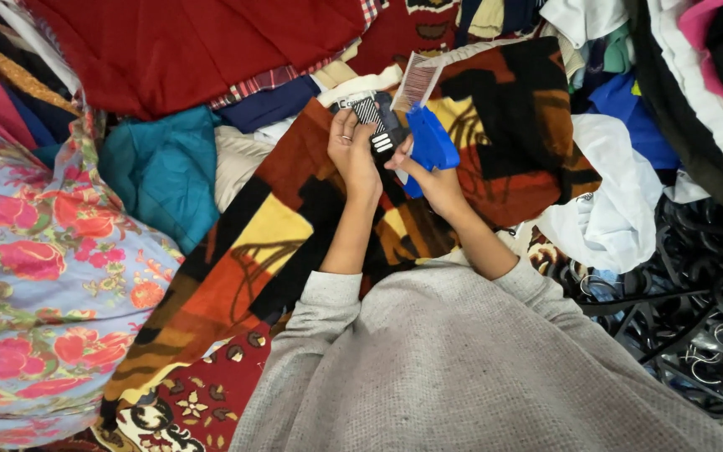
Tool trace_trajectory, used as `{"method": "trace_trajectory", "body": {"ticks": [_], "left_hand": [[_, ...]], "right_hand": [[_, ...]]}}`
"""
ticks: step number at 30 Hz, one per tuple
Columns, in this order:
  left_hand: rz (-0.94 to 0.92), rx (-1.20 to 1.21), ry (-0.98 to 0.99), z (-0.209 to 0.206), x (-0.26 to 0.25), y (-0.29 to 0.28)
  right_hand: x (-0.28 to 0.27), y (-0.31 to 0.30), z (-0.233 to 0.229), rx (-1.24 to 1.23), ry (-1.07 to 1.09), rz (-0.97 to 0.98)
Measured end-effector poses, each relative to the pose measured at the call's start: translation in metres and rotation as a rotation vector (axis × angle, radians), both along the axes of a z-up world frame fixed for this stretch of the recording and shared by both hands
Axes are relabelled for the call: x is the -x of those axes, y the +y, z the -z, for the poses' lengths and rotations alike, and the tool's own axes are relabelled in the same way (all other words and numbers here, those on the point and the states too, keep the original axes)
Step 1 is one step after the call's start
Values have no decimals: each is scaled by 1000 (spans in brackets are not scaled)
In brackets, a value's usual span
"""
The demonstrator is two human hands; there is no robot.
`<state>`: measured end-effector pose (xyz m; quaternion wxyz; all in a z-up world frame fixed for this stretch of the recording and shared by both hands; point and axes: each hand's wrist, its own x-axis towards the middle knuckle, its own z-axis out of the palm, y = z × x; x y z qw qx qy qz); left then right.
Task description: Attaching price tags or labels to various clothing items using a tagging gun and then sorting or folding them.
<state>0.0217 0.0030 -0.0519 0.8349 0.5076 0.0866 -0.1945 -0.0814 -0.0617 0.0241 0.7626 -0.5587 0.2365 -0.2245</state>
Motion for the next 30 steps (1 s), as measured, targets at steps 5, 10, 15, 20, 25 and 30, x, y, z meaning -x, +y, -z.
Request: {"method": "trace_trajectory", "body": {"ticks": [5,10,15,20,25,30], "left_hand": [[6,34,49,4,-2,5],[-43,65,90,18,-5,6],[-61,89,123,23,-8,6],[-41,196,225,-11,-10,7],[-6,134,227,-13,-11,9],[13,93,222,-24,-10,8]], "right_hand": [[11,-5,4,-56,38,29],[49,-25,-18,46,115,290],[115,-88,-40,346,107,498],[179,-147,-52,925,509,751],[269,-175,35,1121,956,769],[343,-175,125,1007,1415,685]]}}
